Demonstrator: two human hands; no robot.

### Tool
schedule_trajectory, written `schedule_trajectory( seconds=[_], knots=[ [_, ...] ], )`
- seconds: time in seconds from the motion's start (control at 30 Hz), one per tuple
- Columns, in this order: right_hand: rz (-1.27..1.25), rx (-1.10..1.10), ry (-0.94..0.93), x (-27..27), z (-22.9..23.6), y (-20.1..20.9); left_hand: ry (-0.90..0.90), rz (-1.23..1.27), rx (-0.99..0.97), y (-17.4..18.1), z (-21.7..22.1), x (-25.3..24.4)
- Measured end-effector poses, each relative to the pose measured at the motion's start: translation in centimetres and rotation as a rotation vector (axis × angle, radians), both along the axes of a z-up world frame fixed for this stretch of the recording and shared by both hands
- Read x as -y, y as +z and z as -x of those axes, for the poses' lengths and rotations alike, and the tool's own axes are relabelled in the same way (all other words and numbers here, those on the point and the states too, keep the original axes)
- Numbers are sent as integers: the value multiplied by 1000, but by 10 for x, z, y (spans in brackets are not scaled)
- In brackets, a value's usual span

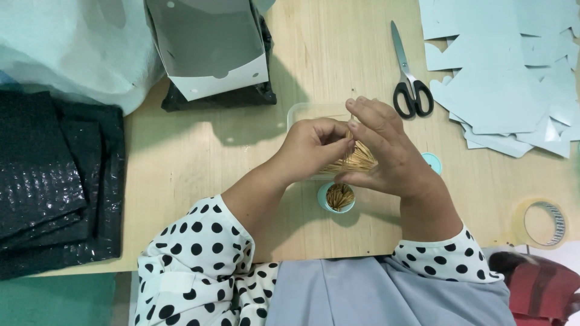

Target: The person repeatedly picks up toothpicks from a clear plastic container and places them into a small light-blue cup. The hands handle the toothpicks one by one or in small groups throughout the clip.

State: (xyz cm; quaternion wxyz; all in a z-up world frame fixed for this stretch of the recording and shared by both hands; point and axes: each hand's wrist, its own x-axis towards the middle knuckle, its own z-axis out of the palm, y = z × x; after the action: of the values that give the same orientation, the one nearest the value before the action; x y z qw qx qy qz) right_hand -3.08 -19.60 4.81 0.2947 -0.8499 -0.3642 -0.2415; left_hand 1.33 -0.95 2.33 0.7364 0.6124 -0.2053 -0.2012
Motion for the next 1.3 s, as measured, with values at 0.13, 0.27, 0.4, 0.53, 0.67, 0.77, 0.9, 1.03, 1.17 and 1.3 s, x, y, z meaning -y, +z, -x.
schedule_trajectory(
  seconds=[0.13, 0.27, 0.4, 0.53, 0.67, 0.77, 0.9, 1.03, 1.17, 1.3],
  knots=[
    [-44, 17, 1, 1, 0, -3, 0, 7, -39, -4, -2, 2],
    [-67, 118, 5, 2, -1, -7, -14, 29, -100, -8, -6, 1],
    [-90, 177, 0, 2, -2, -8, -31, 55, -109, -16, -9, 2],
    [-95, 201, 0, 1, -3, -9, -31, 92, -114, -16, -7, 4],
    [-122, 205, 7, -1, -3, -10, -27, 125, -93, -9, -4, 2],
    [-186, 151, 13, 2, -4, -8, -17, 120, -53, -14, -4, 3],
    [-382, -14, 50, 9, -3, -5, -8, 131, 2, -19, 2, 7],
    [-447, -44, 42, 10, -1, -1, 2, 71, 73, 7, 16, 1],
    [-416, -91, 59, 5, 13, 4, 32, 0, 230, 16, 27, -7],
    [-350, -97, 37, 3, 30, 9, 48, -24, 317, 16, 42, -8]
  ],
)
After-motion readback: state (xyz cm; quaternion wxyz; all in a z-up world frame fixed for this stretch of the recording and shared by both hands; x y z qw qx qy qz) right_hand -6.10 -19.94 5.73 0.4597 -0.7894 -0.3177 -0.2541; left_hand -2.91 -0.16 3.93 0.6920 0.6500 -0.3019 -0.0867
